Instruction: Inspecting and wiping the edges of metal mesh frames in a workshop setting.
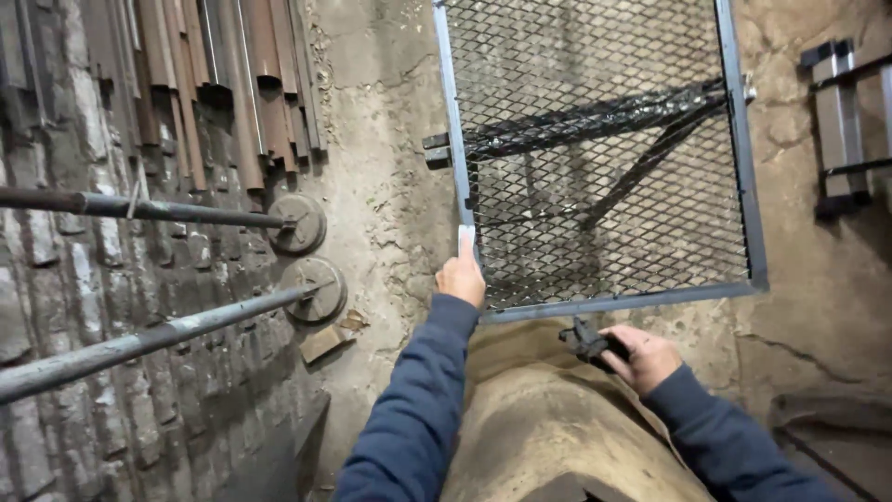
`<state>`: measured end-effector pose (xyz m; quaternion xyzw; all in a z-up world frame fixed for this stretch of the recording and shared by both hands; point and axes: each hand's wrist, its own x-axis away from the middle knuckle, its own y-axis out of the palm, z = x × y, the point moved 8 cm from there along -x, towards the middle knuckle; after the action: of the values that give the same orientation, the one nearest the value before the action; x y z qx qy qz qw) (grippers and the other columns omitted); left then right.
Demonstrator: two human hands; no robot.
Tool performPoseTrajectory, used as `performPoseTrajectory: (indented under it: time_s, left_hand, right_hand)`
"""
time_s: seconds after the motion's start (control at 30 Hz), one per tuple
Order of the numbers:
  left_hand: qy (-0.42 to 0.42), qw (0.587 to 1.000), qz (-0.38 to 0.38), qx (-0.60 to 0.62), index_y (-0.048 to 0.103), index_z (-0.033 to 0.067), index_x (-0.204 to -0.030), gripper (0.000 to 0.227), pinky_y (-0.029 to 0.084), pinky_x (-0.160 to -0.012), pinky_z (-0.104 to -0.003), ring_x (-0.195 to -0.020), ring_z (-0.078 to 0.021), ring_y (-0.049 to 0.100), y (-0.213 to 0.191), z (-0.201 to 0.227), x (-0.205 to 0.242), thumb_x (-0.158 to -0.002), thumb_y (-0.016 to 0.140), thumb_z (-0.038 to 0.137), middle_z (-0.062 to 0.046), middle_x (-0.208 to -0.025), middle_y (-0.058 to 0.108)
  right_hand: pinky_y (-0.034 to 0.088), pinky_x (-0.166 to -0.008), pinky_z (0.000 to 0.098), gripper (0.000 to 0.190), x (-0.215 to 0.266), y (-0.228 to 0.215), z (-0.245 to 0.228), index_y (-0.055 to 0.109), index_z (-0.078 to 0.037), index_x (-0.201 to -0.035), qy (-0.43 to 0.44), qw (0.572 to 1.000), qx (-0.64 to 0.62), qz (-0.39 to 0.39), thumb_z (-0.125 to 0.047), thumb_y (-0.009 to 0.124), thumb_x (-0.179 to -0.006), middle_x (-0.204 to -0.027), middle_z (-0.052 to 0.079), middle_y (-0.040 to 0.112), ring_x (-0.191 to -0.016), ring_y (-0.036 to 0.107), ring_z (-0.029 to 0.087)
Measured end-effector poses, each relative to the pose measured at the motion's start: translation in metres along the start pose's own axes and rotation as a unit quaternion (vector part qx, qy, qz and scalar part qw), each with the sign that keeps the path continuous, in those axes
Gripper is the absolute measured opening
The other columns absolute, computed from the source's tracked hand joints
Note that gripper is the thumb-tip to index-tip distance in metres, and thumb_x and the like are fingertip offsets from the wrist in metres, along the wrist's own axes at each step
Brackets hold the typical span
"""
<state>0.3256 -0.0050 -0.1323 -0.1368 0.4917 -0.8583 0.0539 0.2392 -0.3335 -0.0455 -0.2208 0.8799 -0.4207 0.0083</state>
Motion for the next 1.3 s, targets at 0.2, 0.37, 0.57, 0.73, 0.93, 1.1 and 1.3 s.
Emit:
performPoseTrajectory:
  time_s: [0.2,0.37,0.57,0.73,0.93,1.1,1.3]
  left_hand:
    - [-0.003,0.997,-0.061,-0.039,0.043,0.0243,-0.154,0.058,0.052,-0.078,-0.063,-0.082,-0.0516,0.067,0.016,0.000,-0.068,-0.097,0.050,0.014,-0.029,-0.089,0.070]
    - [0.007,0.999,-0.041,-0.031,0.046,0.0186,-0.150,0.051,0.053,-0.080,-0.061,-0.083,-0.0498,0.068,-0.003,0.006,-0.105,-0.100,0.052,0.020,-0.028,-0.090,0.072]
    - [0.100,0.993,0.011,0.064,0.042,0.0176,-0.155,0.060,0.054,-0.074,-0.058,-0.079,-0.0472,0.069,-0.070,0.023,-0.096,-0.097,0.058,0.022,-0.027,-0.088,0.072]
    - [0.208,0.967,0.008,0.147,0.043,0.0120,-0.153,0.060,0.056,-0.073,-0.056,-0.084,-0.0477,0.069,-0.096,-0.023,-0.098,-0.096,0.062,0.018,-0.028,-0.097,0.071]
    - [0.175,0.975,-0.132,0.035,0.045,0.0170,-0.152,0.058,0.054,-0.066,-0.058,-0.075,-0.0463,0.069,-0.122,-0.089,-0.127,-0.096,0.059,0.028,-0.024,-0.088,0.072]
    - [0.264,0.930,-0.225,-0.121,0.040,0.0215,-0.153,0.057,0.050,-0.067,-0.062,-0.076,-0.0469,0.066,-0.128,-0.087,-0.191,-0.099,0.052,0.037,-0.023,-0.088,0.070]
    - [0.313,0.917,-0.243,-0.038,0.038,0.0081,-0.153,0.063,0.053,-0.074,-0.057,-0.085,-0.0461,0.067,-0.133,-0.070,-0.228,-0.100,0.057,0.036,-0.024,-0.095,0.071]
  right_hand:
    - [0.060,-0.076,0.0353,0.033,0.019,0.006,0.013,0.072,-0.015,-0.110,0.039,0.998,0.017,0.045,-0.024,0.079,-0.079,-0.104,0.009,0.076,-0.089,0.075,0.029]
    - [0.061,-0.076,0.0343,0.034,0.027,0.013,0.009,0.073,-0.017,-0.111,0.094,0.992,-0.007,0.082,-0.023,0.079,-0.078,-0.105,0.008,0.077,-0.089,0.075,0.028]
    - [0.061,-0.080,0.0339,0.039,0.008,0.028,-0.020,0.074,-0.015,-0.111,0.128,0.977,-0.044,0.165,-0.017,0.081,-0.073,-0.106,0.009,0.077,-0.094,0.076,0.026]
    - [0.060,-0.088,0.0340,0.043,-0.049,0.037,-0.086,0.072,-0.010,-0.114,0.131,0.953,-0.074,0.261,-0.010,0.081,-0.072,-0.110,0.011,0.076,-0.101,0.075,0.026]
    - [0.060,-0.088,0.0339,0.041,-0.099,0.081,-0.167,0.072,-0.009,-0.114,0.130,0.948,-0.090,0.275,-0.004,0.075,-0.073,-0.109,0.012,0.076,-0.098,0.076,0.027]
    - [0.060,-0.085,0.0351,0.043,-0.126,0.096,-0.196,0.072,-0.011,-0.112,0.122,0.936,-0.057,0.326,-0.007,0.078,-0.069,-0.109,0.012,0.076,-0.099,0.076,0.028]
    - [0.060,-0.087,0.0358,0.043,-0.165,0.112,-0.189,0.073,-0.013,-0.112,0.182,0.930,-0.038,0.318,-0.010,0.080,-0.070,-0.112,0.009,0.076,-0.103,0.075,0.028]
